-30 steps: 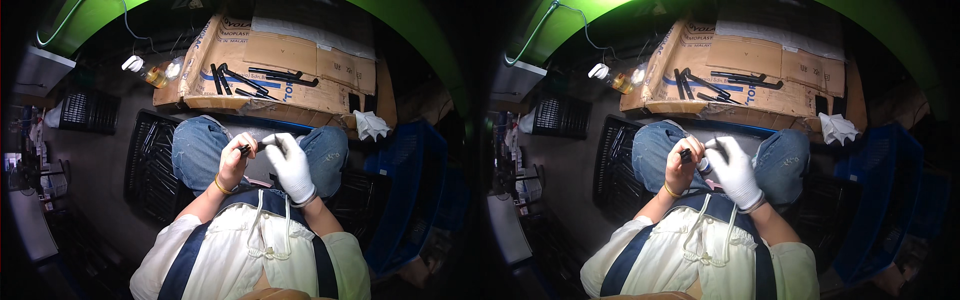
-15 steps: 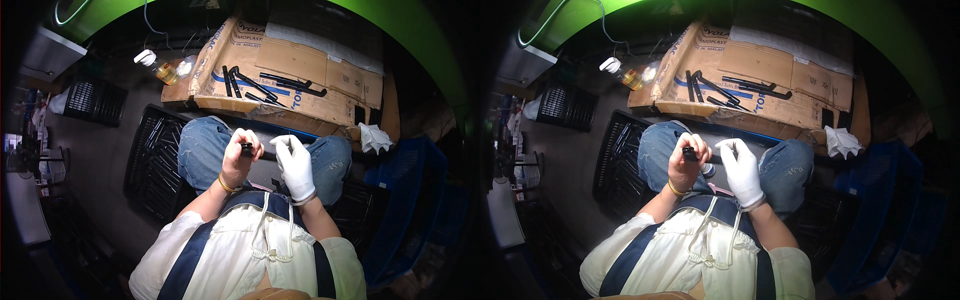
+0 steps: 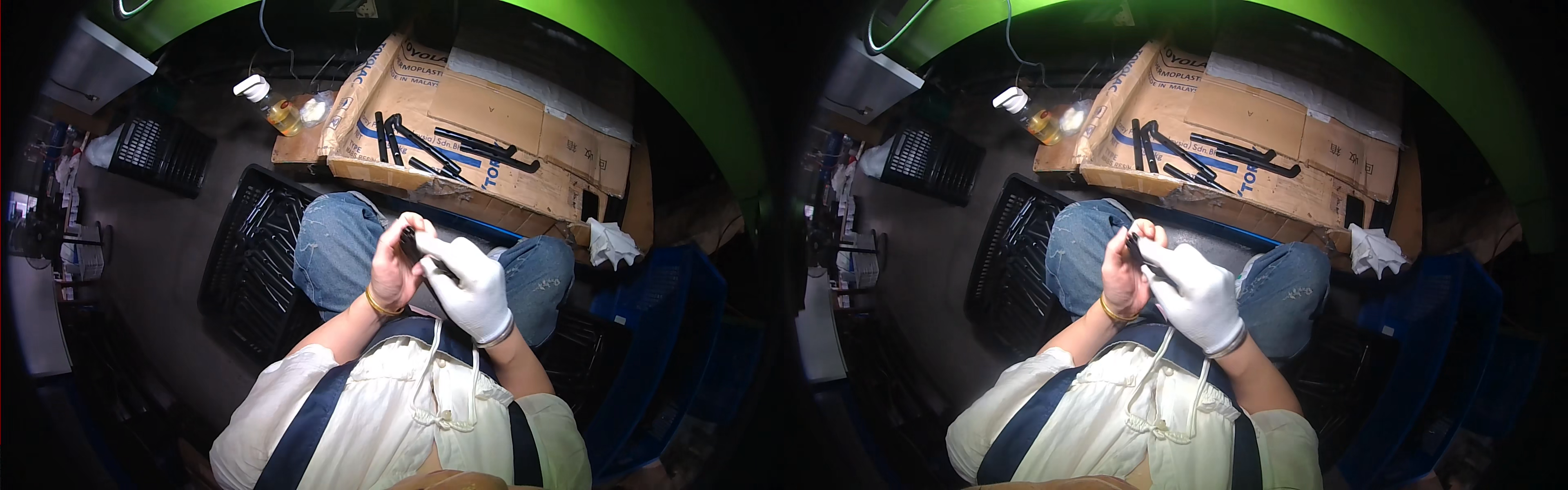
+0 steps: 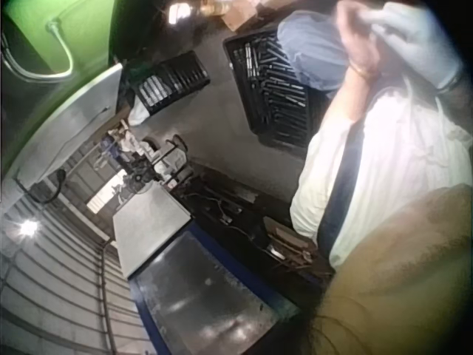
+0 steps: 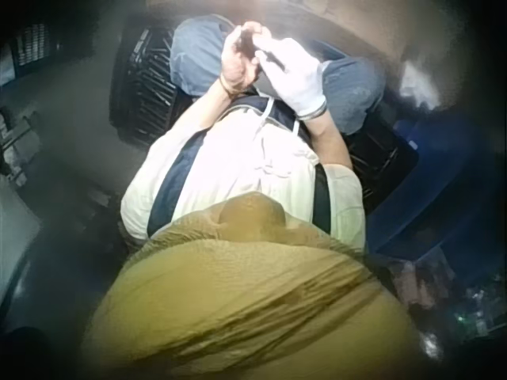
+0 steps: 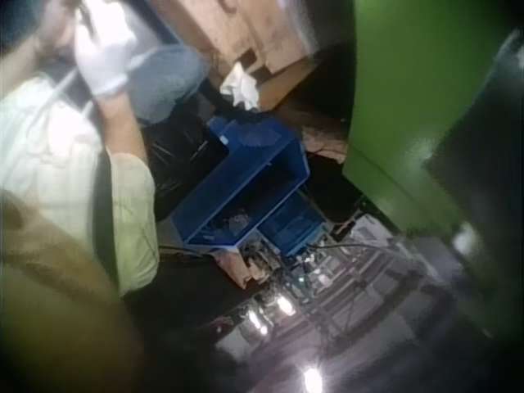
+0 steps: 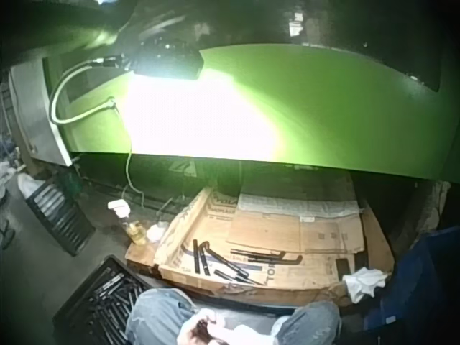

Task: Inspect, clean, and organize L-shaped metal or plastic components at a factory station.

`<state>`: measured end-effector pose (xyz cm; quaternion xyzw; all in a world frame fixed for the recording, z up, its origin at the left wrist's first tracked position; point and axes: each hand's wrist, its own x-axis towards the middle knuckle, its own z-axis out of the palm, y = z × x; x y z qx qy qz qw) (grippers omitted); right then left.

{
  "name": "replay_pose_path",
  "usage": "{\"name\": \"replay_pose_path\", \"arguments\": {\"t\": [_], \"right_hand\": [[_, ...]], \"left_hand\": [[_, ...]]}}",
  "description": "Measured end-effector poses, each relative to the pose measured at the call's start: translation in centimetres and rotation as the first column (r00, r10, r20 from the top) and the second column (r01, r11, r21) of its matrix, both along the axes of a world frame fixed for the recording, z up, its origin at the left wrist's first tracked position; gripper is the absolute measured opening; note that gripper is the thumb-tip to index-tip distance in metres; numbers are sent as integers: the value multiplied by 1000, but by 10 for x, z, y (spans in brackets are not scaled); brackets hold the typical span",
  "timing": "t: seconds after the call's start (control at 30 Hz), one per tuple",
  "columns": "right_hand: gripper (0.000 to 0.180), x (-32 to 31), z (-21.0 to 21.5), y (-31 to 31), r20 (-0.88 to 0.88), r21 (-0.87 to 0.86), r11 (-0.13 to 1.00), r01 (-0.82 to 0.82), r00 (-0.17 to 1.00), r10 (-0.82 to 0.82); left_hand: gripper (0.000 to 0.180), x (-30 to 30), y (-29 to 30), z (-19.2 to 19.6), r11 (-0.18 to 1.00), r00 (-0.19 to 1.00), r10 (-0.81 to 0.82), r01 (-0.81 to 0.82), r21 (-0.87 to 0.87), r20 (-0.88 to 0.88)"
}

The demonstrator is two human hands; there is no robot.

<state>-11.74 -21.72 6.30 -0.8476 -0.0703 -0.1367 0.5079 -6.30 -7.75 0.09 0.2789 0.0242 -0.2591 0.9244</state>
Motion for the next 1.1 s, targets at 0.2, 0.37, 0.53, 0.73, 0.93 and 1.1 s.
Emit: {"name": "replay_pose_path", "arguments": {"t": [0.2, 0.37, 0.53, 0.73, 0.93, 1.1], "right_hand": [[20, -18, -28, -7, -211, -10, 997, 71, 975, -71], [21, -46, -50, -1, -516, 62, 979, -194, 833, 198], [18, -53, -56, -1, -472, 111, 986, -126, 866, 164], [23, -36, -61, 6, -550, 138, 987, 82, 835, 7], [16, -29, -72, -32, -440, 460, 781, 422, 873, -211], [33, -99, -103, -170, -535, 423, 208, 882, 428, -728]], "left_hand": [[52, 44, 20, -10, 867, 988, -140, 88, -491, -71], [64, 62, 21, -20, 720, 961, -273, 178, -671, -38], [64, 64, 17, -28, 715, 954, -296, 193, -672, -41], [49, 12, -12, -30, 994, 992, -39, 50, 92, -119], [49, -1, -5, -41, 837, 924, -229, 26, 547, 307], [28, 43, 41, 28, 602, 715, -126, -496, 626, 688]]}}
